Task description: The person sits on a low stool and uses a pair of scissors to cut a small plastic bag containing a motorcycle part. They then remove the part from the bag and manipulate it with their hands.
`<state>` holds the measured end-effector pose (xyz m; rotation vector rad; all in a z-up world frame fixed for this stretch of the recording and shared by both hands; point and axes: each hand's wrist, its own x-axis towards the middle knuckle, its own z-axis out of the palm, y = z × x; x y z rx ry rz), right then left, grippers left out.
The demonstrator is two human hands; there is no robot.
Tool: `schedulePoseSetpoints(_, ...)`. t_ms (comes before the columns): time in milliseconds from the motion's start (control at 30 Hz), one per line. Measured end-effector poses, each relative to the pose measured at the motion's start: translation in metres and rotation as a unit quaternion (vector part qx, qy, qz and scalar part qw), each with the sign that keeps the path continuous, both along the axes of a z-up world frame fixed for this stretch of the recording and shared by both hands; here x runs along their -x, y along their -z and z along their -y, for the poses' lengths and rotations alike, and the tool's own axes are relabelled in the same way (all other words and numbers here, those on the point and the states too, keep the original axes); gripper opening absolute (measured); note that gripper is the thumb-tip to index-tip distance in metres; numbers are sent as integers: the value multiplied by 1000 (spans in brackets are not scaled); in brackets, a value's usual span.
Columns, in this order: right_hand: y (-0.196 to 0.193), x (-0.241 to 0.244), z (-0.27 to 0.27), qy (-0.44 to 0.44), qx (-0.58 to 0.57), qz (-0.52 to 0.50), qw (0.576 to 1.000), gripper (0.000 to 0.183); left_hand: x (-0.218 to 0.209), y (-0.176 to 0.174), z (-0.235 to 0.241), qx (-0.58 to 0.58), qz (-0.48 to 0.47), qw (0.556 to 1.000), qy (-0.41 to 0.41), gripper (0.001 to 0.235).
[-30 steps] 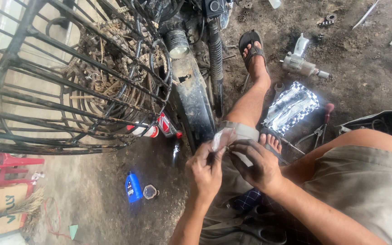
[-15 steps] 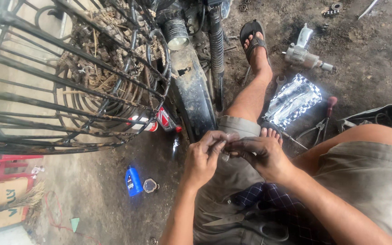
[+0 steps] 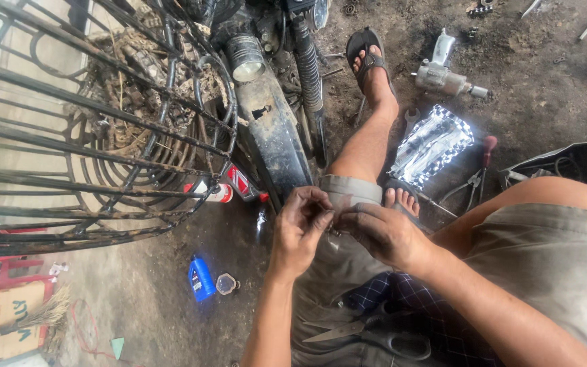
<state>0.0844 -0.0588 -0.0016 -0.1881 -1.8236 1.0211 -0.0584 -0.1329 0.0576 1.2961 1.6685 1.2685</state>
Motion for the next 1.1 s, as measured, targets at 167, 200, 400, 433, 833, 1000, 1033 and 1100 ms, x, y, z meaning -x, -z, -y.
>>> schedulePoseSetpoints(167,-2,1,7,23,-39,33,998,15,-6,-9,0,-19,21,1000,9,24)
schedulePoseSetpoints(200,2,1,9,28,-51,39,998,15,-7,-11,0,-26,18,999,12,28)
schedulePoseSetpoints(400,11,7,19,124,-4,28,992,14,-9,4,0,-118,-113,984,-77,37)
schedulePoseSetpoints(433,2,6,19,127,-5,28,992,14,-13,-2,1,-119,-112,984,-74,37)
schedulePoseSetpoints(833,15,-5,14,13,21,186,982,32,-19,-12,21,-123,-334,934,-20,19)
schedulePoseSetpoints(1000,30,-6,9,-8,59,232,971,23,-20,8,20,-104,-289,952,-6,14)
schedulePoseSetpoints(1033,27,-6,7,-11,61,235,970,23,-19,11,19,-101,-287,953,-9,14)
schedulePoseSetpoints(1100,21,-5,3,-54,118,193,972,18,-19,16,16,-131,-282,950,-4,13)
